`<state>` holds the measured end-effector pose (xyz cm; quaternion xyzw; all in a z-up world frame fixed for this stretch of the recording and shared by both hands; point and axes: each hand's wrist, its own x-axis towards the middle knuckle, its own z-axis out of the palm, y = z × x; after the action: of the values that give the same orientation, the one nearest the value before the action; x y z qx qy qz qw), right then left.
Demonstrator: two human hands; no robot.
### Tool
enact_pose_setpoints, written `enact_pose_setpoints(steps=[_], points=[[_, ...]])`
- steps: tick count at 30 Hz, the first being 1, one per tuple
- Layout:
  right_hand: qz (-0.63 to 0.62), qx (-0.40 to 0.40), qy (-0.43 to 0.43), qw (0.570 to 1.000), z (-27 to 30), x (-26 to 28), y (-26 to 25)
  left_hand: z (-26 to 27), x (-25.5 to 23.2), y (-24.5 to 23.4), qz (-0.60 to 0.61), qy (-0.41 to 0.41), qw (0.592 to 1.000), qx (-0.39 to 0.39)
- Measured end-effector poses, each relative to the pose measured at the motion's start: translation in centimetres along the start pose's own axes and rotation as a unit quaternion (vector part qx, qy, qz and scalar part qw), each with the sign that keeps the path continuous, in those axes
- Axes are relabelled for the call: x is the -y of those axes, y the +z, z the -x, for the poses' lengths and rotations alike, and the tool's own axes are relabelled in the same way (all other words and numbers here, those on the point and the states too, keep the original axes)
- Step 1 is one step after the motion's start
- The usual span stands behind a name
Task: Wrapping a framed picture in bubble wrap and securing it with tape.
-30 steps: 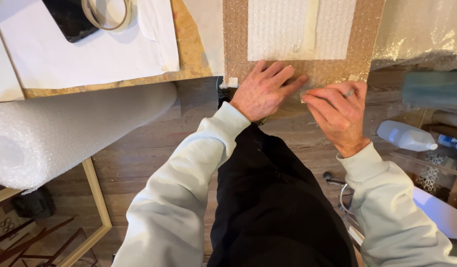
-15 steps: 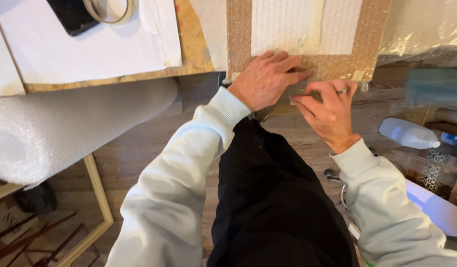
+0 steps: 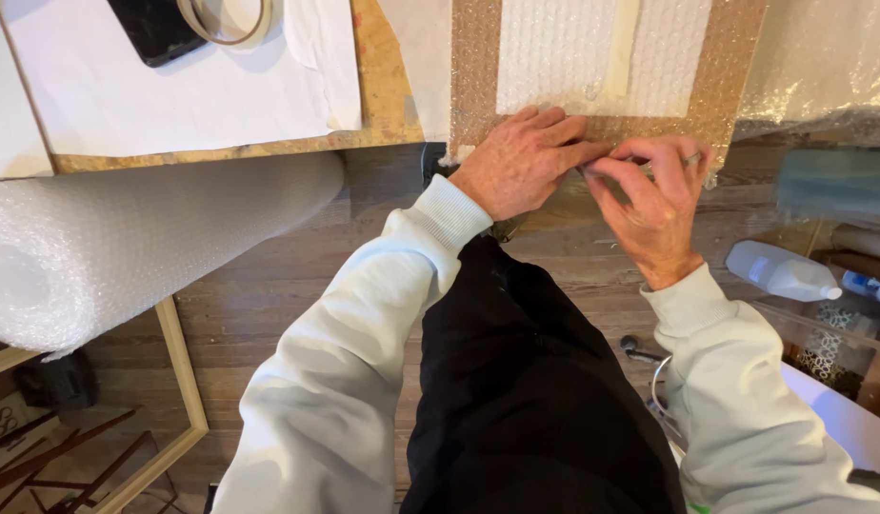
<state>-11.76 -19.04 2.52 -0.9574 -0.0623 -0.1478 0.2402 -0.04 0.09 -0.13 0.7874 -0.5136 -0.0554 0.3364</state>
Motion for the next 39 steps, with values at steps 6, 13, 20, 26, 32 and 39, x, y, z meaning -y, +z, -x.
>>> enact_pose_setpoints(steps=[6, 13, 20, 26, 32, 39], points=[[-0.027, 0.012, 0.001, 1.0, -0.6, 0.1, -0.4, -0.7, -0.9, -1.6, -0.018, 0.012, 0.999, 0.03], [-0.021, 0.018, -0.013, 1.0, -1.1, 0.1, -1.0, 0.0, -0.4, 1.1, -0.082, 0.011, 0.996, -0.042], [-0.005, 0.05, -0.051, 0.997, -1.7, 0.5, -2.6, 0.0, -0.6, 1.0, -0.083, 0.0, 0.996, -0.043], [-0.016, 0.058, -0.042, 0.997, -2.0, -0.2, -2.5, 0.0, -1.0, 1.8, -0.068, -0.015, 0.996, -0.057], [-0.059, 0.083, 0.011, 0.995, -3.2, -0.7, -2.3, 0.0, -1.3, 1.6, -0.053, -0.048, 0.995, -0.075], [-0.08, 0.106, 0.062, 0.989, -4.2, -1.7, -1.4, -0.2, -1.3, 1.9, -0.071, -0.047, 0.994, -0.073]])
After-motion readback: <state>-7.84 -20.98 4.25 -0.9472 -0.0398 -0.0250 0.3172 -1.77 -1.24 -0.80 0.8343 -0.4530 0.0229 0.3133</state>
